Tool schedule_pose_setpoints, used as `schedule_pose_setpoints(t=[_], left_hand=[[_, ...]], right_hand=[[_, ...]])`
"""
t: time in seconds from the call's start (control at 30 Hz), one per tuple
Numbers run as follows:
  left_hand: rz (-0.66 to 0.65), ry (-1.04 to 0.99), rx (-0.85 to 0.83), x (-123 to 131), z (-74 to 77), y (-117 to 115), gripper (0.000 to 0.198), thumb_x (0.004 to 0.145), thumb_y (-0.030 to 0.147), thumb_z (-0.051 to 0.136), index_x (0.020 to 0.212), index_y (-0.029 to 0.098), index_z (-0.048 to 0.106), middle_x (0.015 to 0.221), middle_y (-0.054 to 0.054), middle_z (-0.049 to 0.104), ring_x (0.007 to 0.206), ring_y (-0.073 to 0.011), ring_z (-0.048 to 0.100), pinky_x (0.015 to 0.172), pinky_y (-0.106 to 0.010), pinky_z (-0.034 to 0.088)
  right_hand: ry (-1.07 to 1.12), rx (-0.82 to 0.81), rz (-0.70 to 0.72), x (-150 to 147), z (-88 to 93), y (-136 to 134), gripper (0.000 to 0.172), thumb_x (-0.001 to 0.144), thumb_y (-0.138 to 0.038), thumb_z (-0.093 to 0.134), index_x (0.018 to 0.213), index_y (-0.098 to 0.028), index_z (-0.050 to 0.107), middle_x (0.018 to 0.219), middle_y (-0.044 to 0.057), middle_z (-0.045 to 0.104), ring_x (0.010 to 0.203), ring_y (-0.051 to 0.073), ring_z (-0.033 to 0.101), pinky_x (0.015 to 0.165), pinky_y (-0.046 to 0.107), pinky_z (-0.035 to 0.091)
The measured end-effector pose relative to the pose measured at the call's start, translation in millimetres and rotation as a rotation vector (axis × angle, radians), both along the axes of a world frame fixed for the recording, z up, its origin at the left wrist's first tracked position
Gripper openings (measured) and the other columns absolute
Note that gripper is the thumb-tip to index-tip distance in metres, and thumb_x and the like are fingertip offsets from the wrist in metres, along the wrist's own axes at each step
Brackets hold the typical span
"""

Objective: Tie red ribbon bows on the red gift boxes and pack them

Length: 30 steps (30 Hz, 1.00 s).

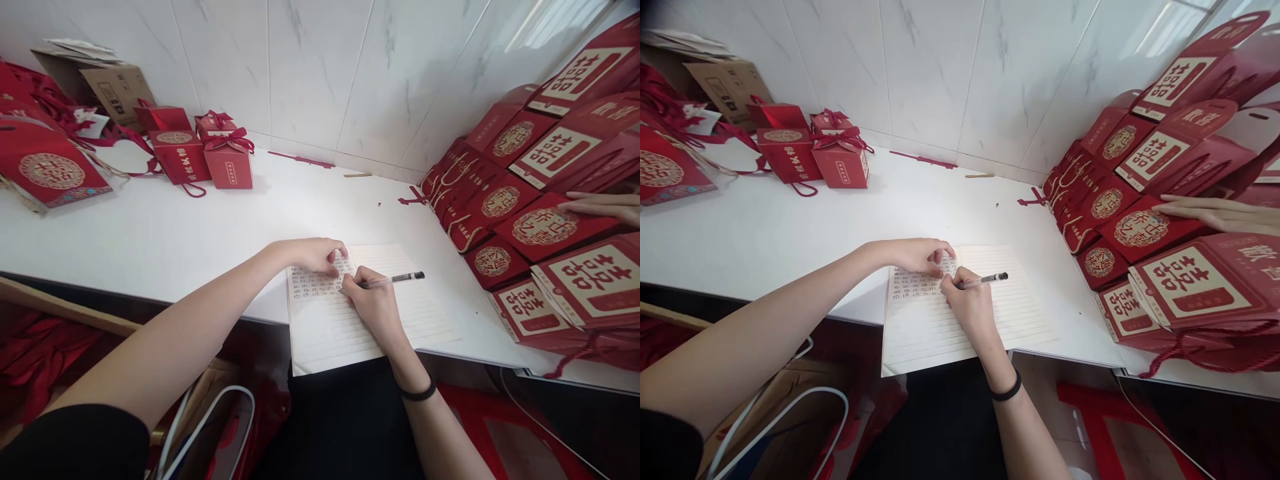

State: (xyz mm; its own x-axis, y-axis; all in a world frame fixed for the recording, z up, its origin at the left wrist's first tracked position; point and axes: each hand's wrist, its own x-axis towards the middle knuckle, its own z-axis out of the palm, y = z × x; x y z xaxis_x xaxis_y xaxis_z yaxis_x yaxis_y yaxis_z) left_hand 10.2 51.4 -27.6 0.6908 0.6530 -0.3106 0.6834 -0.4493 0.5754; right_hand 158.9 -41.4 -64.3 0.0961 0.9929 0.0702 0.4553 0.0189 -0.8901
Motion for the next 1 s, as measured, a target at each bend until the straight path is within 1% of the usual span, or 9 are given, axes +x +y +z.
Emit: schedule_pose_setpoints(t=[0.2,0.33,0.43,0.63,0.7,0.83,0.93,1.0], left_hand=[[0.007,-0.010,0.007,0.1,-1.1,0.0,0.059,0.070,0.040,0.056,0.125,0.022,0.045,0.103,-0.005,0.059,0.084,-0.0175,0.057,0.066,-0.025,0.040],[0.016,0.000,-0.004,0.4,-0.4,-0.5,0.060,0.069,0.041,0.057,0.125,0.023,0.045,0.105,-0.005,0.060,0.083,-0.0177,0.057,0.066,-0.025,0.040],[0.022,-0.004,-0.005,0.4,-0.4,-0.6,0.060,0.069,0.040,0.057,0.125,0.023,0.045,0.104,-0.005,0.060,0.083,-0.0178,0.057,0.066,-0.025,0.040],[0.022,-0.003,0.001,0.5,-1.5,-0.4,0.059,0.069,0.040,0.057,0.124,0.023,0.046,0.104,-0.005,0.059,0.083,-0.0171,0.057,0.066,-0.025,0.040],[0.017,-0.001,0.008,0.3,-2.2,0.1,0.058,0.069,0.040,0.057,0.123,0.023,0.046,0.103,-0.005,0.059,0.083,-0.0167,0.057,0.065,-0.024,0.040],[0.011,-0.020,0.013,-0.9,-4.1,1.9,0.057,0.069,0.040,0.057,0.122,0.024,0.047,0.102,-0.004,0.059,0.081,-0.0157,0.057,0.065,-0.024,0.040],[0.011,-0.027,0.005,-1.2,-4.9,3.3,0.056,0.069,0.040,0.059,0.122,0.023,0.047,0.101,-0.004,0.059,0.081,-0.0160,0.057,0.065,-0.024,0.041],[0.019,-0.029,-0.001,-0.8,-5.8,3.6,0.057,0.068,0.039,0.061,0.121,0.021,0.048,0.100,-0.004,0.059,0.080,-0.0166,0.057,0.064,-0.024,0.041]], right_hand=[[-0.012,0.037,-0.006,-0.2,-0.3,-0.7,0.029,0.070,-0.024,0.051,0.051,-0.021,0.029,0.045,-0.007,0.030,0.043,0.008,0.027,0.040,0.022,0.022],[-0.025,0.044,-0.029,-0.3,-1.7,0.1,0.031,0.072,-0.027,0.050,0.051,-0.021,0.028,0.046,-0.007,0.027,0.044,0.008,0.025,0.041,0.022,0.021],[-0.033,0.058,-0.030,-0.2,-2.7,1.0,0.031,0.071,-0.026,0.050,0.052,-0.021,0.025,0.047,-0.007,0.024,0.045,0.008,0.023,0.041,0.022,0.020],[-0.036,0.063,-0.056,-0.4,-1.0,1.0,0.030,0.072,-0.026,0.049,0.052,-0.021,0.027,0.047,-0.007,0.025,0.045,0.008,0.024,0.041,0.022,0.021],[-0.039,0.069,-0.064,-0.5,-1.5,1.0,0.030,0.071,-0.024,0.049,0.052,-0.021,0.025,0.048,-0.007,0.023,0.046,0.008,0.022,0.041,0.022,0.020],[-0.034,0.083,-0.033,-1.1,-3.9,1.7,0.030,0.069,-0.021,0.048,0.052,-0.021,0.023,0.049,-0.007,0.021,0.046,0.008,0.019,0.040,0.022,0.017],[0.014,0.101,-0.052,-1.7,-2.0,0.8,0.030,0.069,-0.019,0.049,0.052,-0.021,0.024,0.048,-0.007,0.023,0.045,0.008,0.021,0.040,0.022,0.018],[0.099,0.113,-0.076,-1.8,1.0,-1.9,0.031,0.073,-0.021,0.049,0.052,-0.020,0.026,0.046,-0.007,0.028,0.044,0.008,0.025,0.041,0.021,0.022]])
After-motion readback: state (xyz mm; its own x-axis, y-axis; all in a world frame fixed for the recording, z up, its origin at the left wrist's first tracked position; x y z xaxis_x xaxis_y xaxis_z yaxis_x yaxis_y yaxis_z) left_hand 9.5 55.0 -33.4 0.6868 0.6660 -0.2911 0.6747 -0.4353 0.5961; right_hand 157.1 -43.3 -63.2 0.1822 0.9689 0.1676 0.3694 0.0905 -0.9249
